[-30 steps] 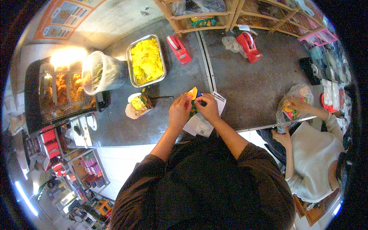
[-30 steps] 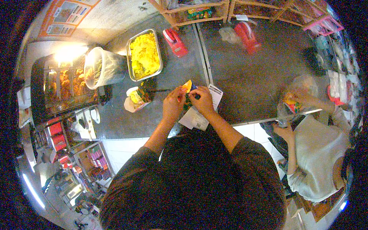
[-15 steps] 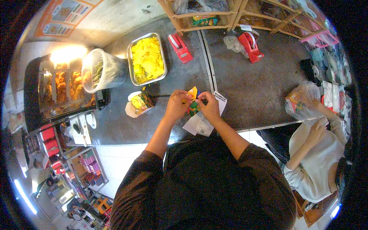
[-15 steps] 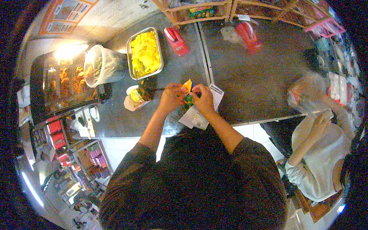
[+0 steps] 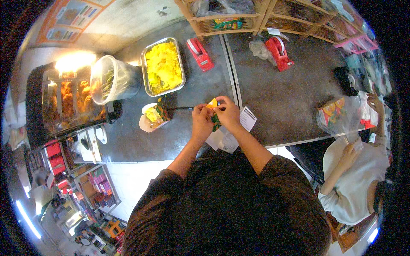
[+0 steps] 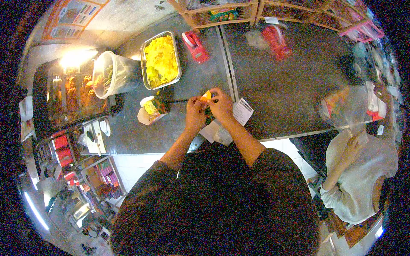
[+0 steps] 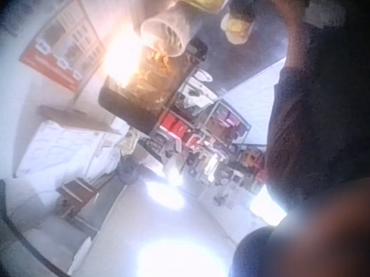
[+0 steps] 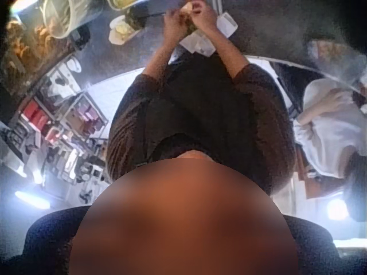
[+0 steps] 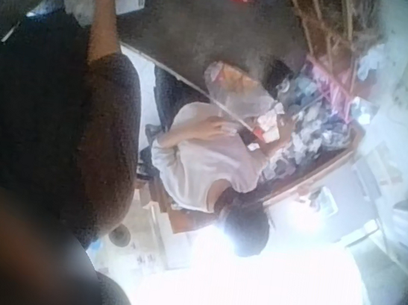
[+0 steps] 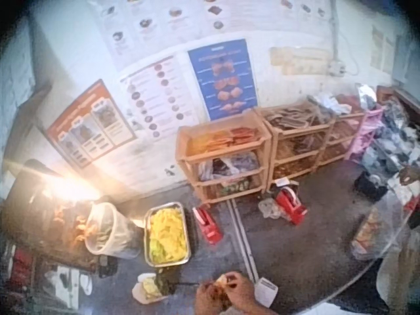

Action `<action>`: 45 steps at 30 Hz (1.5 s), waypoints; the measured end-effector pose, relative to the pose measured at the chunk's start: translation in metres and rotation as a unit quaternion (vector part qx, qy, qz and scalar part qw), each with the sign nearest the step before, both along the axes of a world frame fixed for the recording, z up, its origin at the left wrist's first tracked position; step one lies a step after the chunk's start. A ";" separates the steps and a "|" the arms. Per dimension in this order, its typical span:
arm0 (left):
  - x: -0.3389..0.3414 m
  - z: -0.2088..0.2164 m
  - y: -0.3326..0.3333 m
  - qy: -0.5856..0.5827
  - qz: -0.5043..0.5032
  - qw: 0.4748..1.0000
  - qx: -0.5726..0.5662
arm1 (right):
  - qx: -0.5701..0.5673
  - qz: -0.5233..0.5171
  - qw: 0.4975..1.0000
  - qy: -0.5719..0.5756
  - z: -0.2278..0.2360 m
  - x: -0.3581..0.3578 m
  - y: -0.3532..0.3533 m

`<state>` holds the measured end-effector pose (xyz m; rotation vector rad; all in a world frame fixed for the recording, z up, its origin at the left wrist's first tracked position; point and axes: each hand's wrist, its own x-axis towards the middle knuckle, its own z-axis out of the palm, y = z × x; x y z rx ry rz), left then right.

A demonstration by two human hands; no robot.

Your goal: The person assembles multiple food orders by placing fried chicken pieces into paper containers, adding sauces and condiments, and including small packets. The person then places the completed orders into plastic bags.

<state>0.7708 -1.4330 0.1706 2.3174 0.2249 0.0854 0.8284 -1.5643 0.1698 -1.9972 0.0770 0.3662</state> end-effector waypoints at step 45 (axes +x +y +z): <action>0.044 -0.009 0.034 -0.091 0.184 0.905 -0.372 | -0.014 0.152 0.968 -0.200 0.014 -0.023 -0.056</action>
